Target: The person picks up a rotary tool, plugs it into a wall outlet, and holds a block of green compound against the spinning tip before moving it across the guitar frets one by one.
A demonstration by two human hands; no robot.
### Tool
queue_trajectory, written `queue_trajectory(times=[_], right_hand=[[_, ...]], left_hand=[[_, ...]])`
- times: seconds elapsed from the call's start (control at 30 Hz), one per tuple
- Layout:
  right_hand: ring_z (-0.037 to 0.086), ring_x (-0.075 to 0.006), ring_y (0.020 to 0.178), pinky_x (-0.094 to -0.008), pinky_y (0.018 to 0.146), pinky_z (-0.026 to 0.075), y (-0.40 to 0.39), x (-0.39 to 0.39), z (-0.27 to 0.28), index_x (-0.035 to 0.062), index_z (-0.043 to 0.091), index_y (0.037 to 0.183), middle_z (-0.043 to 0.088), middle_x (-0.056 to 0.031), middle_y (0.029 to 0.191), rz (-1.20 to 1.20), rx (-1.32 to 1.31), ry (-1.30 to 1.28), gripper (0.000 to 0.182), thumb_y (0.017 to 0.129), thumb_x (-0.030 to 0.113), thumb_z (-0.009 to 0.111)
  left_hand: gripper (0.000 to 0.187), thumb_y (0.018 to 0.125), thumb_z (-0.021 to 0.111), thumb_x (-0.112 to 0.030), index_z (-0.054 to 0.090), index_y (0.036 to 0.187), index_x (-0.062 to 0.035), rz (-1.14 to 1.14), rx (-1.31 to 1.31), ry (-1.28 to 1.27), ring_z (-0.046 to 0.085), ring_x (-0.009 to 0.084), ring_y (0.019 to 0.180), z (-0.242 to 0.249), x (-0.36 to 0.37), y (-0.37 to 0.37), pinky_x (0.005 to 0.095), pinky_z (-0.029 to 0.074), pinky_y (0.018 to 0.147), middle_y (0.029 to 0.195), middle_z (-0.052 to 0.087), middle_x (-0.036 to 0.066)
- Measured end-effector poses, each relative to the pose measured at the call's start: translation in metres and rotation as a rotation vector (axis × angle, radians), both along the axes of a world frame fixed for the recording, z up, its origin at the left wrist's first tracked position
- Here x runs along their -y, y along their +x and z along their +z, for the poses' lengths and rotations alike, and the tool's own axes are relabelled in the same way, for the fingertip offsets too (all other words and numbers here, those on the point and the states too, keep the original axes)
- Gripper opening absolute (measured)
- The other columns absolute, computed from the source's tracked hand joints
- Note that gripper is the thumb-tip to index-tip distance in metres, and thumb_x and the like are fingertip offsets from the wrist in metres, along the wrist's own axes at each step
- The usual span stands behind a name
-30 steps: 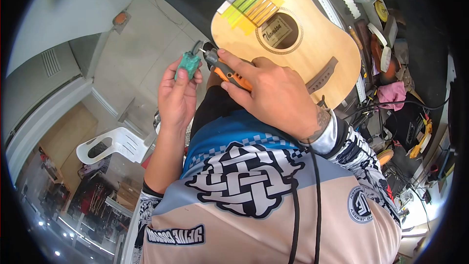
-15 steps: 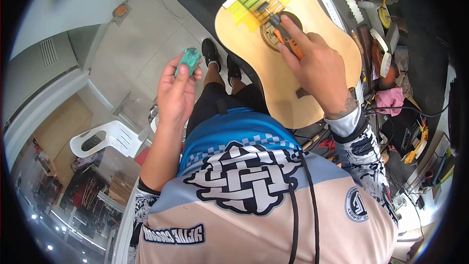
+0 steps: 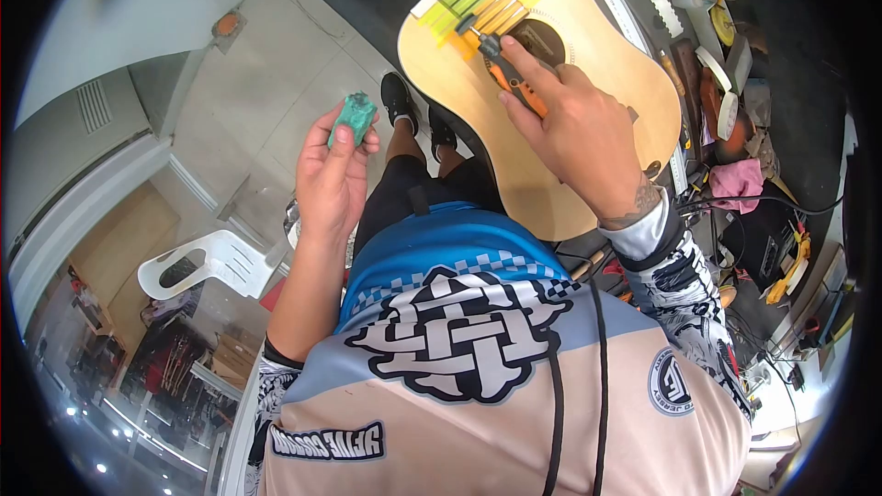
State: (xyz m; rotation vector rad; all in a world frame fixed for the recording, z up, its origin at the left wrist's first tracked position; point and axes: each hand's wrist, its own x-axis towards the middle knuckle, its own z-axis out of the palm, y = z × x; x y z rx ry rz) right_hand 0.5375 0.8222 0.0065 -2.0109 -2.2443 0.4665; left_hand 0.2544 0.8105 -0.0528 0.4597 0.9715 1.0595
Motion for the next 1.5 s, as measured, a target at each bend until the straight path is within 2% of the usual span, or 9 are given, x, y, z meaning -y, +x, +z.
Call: queue_trajectory(times=[0.27, 0.37, 0.57, 0.77, 1.0, 1.13, 1.3, 1.33, 1.5], right_hand=[[0.065, -0.0303, 0.057, -0.0399, 0.052, 0.054, 0.006, -0.011, 0.007, 0.0261, 0.058, 0.140, 0.059, -0.0130, 0.075, -0.010, 0.056, -0.003, 0.049, 0.093, 0.038, 0.065], [0.061, -0.0290, 0.058, -0.0398, 0.052, 0.049, 0.013, -0.014, 0.002, 0.0286, 0.056, 0.143, 0.057, -0.0081, 0.073, -0.035, 0.061, 0.021, 0.055, 0.091, 0.034, 0.070], [0.064, -0.0313, 0.057, -0.0413, 0.052, 0.052, 0.023, -0.022, 0.001, 0.0267, 0.058, 0.140, 0.059, -0.0119, 0.073, -0.031, 0.067, 0.055, 0.049, 0.093, 0.037, 0.066], [0.064, -0.0315, 0.058, -0.0419, 0.053, 0.052, 0.029, -0.023, 0.002, 0.0270, 0.058, 0.141, 0.059, -0.0113, 0.074, -0.063, 0.070, 0.111, 0.050, 0.092, 0.036, 0.067], [0.064, -0.0290, 0.062, -0.0398, 0.057, 0.051, 0.005, 0.000, 0.027, 0.0234, 0.060, 0.140, 0.064, -0.0095, 0.079, -0.083, -0.074, -0.034, 0.054, 0.088, 0.028, 0.074], [0.067, -0.0319, 0.065, -0.0399, 0.060, 0.054, -0.015, 0.009, 0.028, 0.0220, 0.060, 0.139, 0.066, -0.0131, 0.082, -0.052, -0.298, -0.131, 0.053, 0.088, 0.027, 0.074], [0.067, -0.0330, 0.066, -0.0403, 0.061, 0.054, -0.036, 0.009, 0.031, 0.0200, 0.059, 0.140, 0.066, -0.0154, 0.080, -0.021, -0.381, -0.195, 0.054, 0.088, 0.028, 0.074], [0.067, -0.0331, 0.066, -0.0404, 0.061, 0.054, -0.039, 0.008, 0.033, 0.0200, 0.059, 0.140, 0.065, -0.0154, 0.079, -0.015, -0.388, -0.206, 0.054, 0.088, 0.028, 0.074], [0.066, -0.0329, 0.063, -0.0416, 0.060, 0.054, -0.048, 0.007, 0.035, 0.0203, 0.059, 0.140, 0.064, -0.0142, 0.077, 0.008, -0.412, -0.202, 0.053, 0.089, 0.031, 0.071]], left_hand=[[0.038, 0.102, 0.060, -0.019, 0.052, 0.132, 0.0014, 0.004, -0.006, -0.007, 0.061, 0.0181, 0.096, 0.003, -0.001, -0.006, 0.0315, 0.049, 0.088, 0.122, 0.063, 0.018], [0.038, 0.102, 0.061, -0.019, 0.052, 0.132, 0.0014, 0.001, -0.011, -0.005, 0.061, 0.0180, 0.096, 0.004, -0.001, -0.006, 0.0313, 0.049, 0.087, 0.121, 0.063, 0.018], [0.038, 0.102, 0.060, -0.019, 0.051, 0.133, 0.0013, -0.005, -0.006, 0.000, 0.061, 0.0182, 0.095, 0.004, -0.003, -0.009, 0.0315, 0.049, 0.087, 0.122, 0.063, 0.018], [0.038, 0.102, 0.060, -0.018, 0.051, 0.133, 0.0011, -0.009, -0.003, 0.000, 0.061, 0.0183, 0.096, 0.005, -0.005, -0.008, 0.0319, 0.049, 0.088, 0.122, 0.063, 0.018], [0.037, 0.102, 0.059, -0.016, 0.051, 0.134, 0.0010, -0.041, 0.016, 0.015, 0.061, 0.0186, 0.096, 0.003, -0.007, 0.001, 0.0322, 0.049, 0.089, 0.122, 0.063, 0.019], [0.035, 0.103, 0.057, -0.018, 0.051, 0.133, 0.0003, -0.061, 0.057, 0.041, 0.060, 0.0198, 0.098, 0.000, -0.007, 0.009, 0.0325, 0.048, 0.090, 0.123, 0.062, 0.020], [0.037, 0.102, 0.060, -0.016, 0.051, 0.134, 0.0007, -0.048, 0.105, 0.025, 0.062, 0.0199, 0.099, 0.004, -0.008, 0.014, 0.0325, 0.050, 0.088, 0.123, 0.064, 0.019], [0.034, 0.104, 0.056, -0.019, 0.051, 0.132, -0.0015, -0.066, 0.059, 0.030, 0.058, 0.0209, 0.099, 0.004, -0.007, 0.014, 0.0335, 0.047, 0.090, 0.124, 0.062, 0.019], [0.036, 0.104, 0.055, -0.019, 0.050, 0.134, 0.0007, -0.054, 0.064, 0.033, 0.058, 0.0206, 0.099, 0.003, -0.007, 0.012, 0.0328, 0.047, 0.088, 0.124, 0.061, 0.019]])
